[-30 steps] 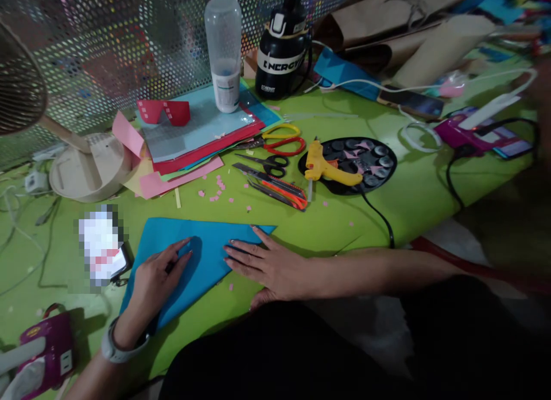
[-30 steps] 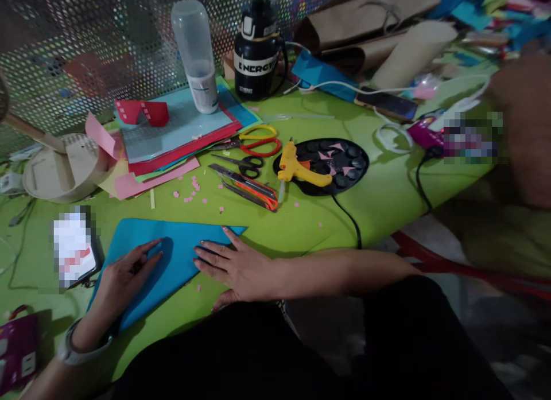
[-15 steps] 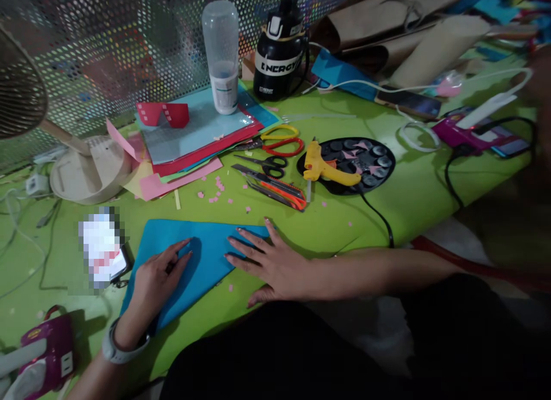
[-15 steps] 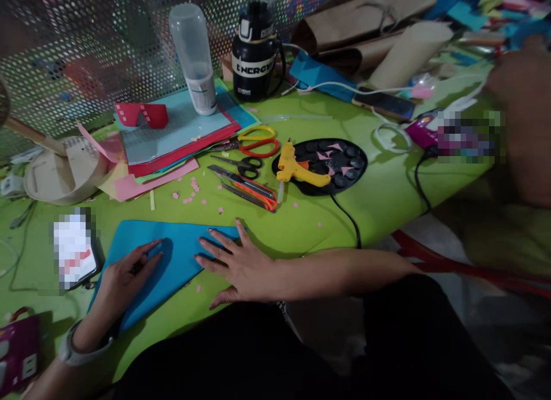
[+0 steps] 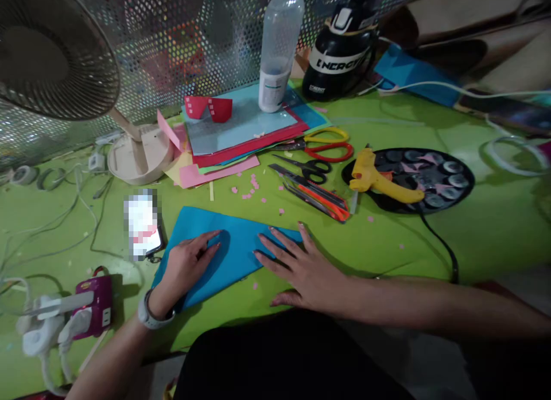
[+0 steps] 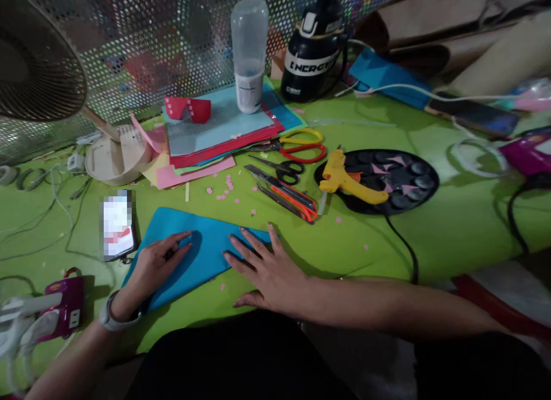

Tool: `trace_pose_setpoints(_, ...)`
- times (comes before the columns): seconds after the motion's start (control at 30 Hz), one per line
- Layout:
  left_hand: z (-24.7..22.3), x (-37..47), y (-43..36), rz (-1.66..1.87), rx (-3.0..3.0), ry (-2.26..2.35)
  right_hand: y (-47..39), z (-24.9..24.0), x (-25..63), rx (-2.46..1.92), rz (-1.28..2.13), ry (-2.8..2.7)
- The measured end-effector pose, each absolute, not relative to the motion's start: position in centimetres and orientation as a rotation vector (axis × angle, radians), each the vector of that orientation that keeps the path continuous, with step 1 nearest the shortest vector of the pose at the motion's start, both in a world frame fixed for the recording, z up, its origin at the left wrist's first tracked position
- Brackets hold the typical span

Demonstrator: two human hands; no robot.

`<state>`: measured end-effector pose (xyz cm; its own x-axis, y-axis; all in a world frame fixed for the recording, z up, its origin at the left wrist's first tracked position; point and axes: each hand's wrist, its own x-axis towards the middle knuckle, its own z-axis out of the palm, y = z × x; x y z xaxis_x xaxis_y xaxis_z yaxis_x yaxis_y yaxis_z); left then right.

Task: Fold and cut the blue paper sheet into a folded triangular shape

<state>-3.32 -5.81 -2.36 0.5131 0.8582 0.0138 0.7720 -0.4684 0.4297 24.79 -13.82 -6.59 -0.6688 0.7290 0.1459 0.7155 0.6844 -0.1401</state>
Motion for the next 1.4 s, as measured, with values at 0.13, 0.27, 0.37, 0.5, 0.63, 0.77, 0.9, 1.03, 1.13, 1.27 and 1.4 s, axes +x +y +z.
trace_pose_setpoints(0.13, -2.4, -3.3, -6.0, 0.332, 2.385, 1.348, -13.9, -6.6, 24.7, -1.172, 0.031, -2.691)
trace_pose_setpoints(0.27, -2.5, -3.3, -6.1, 0.357, 2.393, 1.342, -13.8, -6.4, 24.7, -1.14, 0.008, -2.663)
trace_pose_setpoints(0.37, -2.6, -3.3, -6.0, 0.378, 2.398, 1.338, -13.6, -6.3, 24.7, -1.093, 0.032, -2.658)
trace_pose_setpoints(0.5, -2.7, -3.4, -6.0, 0.383, 2.39, 1.334, -13.4, -6.5, 24.6, -0.935, 0.045, -2.673)
trace_pose_setpoints(0.63, -2.8, -3.5, -5.9, 0.382, 2.392, 1.333, -13.3, -6.7, 24.6, -0.832, 0.041, -2.707)
trace_pose_setpoints(0.77, -3.2, -3.7, -5.8, 0.373, 2.425, 1.356, -13.2, -6.8, 24.7, -0.85, 0.088, -2.719)
trace_pose_setpoints(0.9, -3.5, -3.8, -5.9, 0.382, 2.465, 1.339, -13.2, -6.9, 24.8, -0.857, 0.119, -2.702)
trace_pose_setpoints(1.03, -3.5, -3.7, -5.8, 0.396, 2.472, 1.323, -13.3, -7.0, 24.7, -0.853, 0.141, -2.687)
trace_pose_setpoints(1.13, -3.5, -3.7, -5.8, 0.387, 2.485, 1.333, -13.3, -7.0, 24.7, -0.864, 0.15, -2.69)
trace_pose_setpoints(1.27, -3.5, -3.7, -5.7, 0.407, 2.508, 1.344, -13.3, -6.9, 24.8, -0.862, 0.138, -2.701)
trace_pose_setpoints(1.4, -3.5, -3.7, -5.6, 0.401, 2.506, 1.338, -13.2, -6.9, 24.7, -0.878, 0.131, -2.694)
